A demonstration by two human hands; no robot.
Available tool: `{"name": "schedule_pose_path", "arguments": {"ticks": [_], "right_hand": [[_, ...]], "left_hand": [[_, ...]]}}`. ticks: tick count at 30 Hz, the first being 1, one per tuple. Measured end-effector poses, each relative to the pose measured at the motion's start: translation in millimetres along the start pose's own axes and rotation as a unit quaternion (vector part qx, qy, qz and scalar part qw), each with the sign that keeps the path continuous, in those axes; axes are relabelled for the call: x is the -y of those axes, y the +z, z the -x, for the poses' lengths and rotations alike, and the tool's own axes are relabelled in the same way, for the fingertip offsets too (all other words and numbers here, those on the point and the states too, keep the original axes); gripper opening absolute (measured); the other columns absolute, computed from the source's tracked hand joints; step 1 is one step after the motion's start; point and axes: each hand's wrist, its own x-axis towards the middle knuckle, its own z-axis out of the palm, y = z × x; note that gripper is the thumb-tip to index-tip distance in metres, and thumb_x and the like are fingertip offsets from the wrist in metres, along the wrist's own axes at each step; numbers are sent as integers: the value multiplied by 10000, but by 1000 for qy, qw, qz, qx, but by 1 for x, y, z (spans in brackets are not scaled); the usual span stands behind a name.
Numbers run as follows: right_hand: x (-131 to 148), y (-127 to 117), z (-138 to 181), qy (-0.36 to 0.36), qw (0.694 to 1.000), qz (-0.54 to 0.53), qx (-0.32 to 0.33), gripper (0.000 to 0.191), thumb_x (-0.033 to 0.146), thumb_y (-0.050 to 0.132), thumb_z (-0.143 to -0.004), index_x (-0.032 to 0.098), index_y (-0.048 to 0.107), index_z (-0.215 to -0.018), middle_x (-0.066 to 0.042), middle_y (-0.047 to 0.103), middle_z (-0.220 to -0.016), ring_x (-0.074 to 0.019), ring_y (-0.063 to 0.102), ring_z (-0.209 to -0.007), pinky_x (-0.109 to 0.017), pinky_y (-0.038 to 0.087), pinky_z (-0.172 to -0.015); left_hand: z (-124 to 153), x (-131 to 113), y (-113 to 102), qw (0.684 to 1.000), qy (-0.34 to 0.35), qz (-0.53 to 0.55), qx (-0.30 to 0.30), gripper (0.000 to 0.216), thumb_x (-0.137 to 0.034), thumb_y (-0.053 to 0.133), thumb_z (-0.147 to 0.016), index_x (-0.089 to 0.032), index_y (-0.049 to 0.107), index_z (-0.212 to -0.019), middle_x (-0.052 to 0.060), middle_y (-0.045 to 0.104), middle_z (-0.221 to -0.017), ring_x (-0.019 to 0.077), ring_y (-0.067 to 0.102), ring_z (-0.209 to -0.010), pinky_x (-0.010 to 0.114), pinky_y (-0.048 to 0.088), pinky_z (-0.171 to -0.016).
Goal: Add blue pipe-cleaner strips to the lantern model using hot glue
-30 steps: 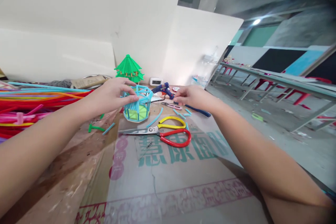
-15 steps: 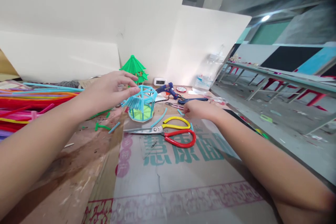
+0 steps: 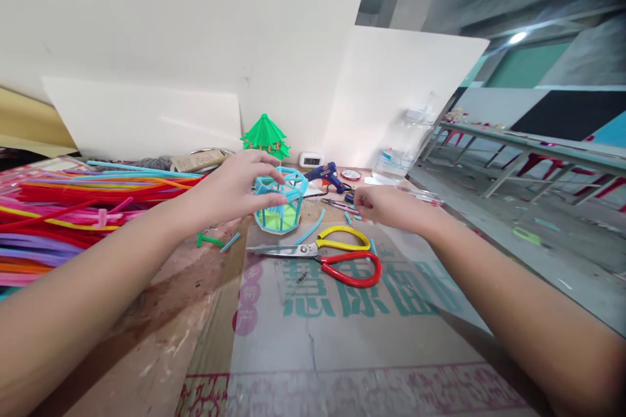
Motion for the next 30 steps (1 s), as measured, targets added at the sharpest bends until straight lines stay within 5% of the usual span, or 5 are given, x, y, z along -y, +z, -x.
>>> {"name": "schedule_pose_path", "arguments": {"ticks": [4, 8, 14, 19, 30], "right_hand": [[12, 0, 4, -62, 991, -119, -11, 195, 155, 514, -864, 208, 647, -996, -22, 731, -861, -162, 644, -743, -238, 391, -611], [15, 7, 2, -85, 986, -147, -4, 215, 170, 574, -863, 210, 674, -1049, -37, 744, -944, -171, 666, -803, -240, 427, -652], [29, 8, 5, -94, 976, -119, -159, 204, 315, 547, -955, 204, 711, -1002, -34, 730, -813, -171, 631, -690, -270, 403, -611], [65, 26, 19, -242, 917, -87, -305, 363, 276, 443, -1017, 151, 587, -1326, -107, 742, -1052, -213, 675, -885, -347, 498, -800], [94, 48, 20, -281, 922, -18, -266, 486, 274, 411, -1027, 112, 428, -1485, -165, 671, -1065, -287, 611, -977, -450, 510, -836]], "left_hand": [[1, 0, 1, 999, 14, -6, 28, 503, -603, 606, -862, -201, 680, -1155, 118, 584, -1333, 289, 501, -1295, 448, 391, -1105], [0, 1, 2, 1000, -16, -14, 10, 403, -512, 485, -947, -198, 730, -1005, 112, 602, -1286, 274, 530, -1252, 446, 404, -1083], [-2, 5, 8, 999, -44, -30, 9, 439, -478, 451, -941, -171, 762, -980, 124, 623, -1294, 282, 539, -1248, 455, 409, -1089], [-3, 9, 13, 999, -54, -7, 3, 451, -507, 456, -924, -185, 769, -976, 113, 634, -1294, 274, 549, -1239, 452, 420, -1081], [-3, 6, 12, 996, -67, 58, 23, 410, -507, 500, -884, -203, 775, -894, 103, 655, -1298, 277, 577, -1224, 458, 454, -1061]]}}
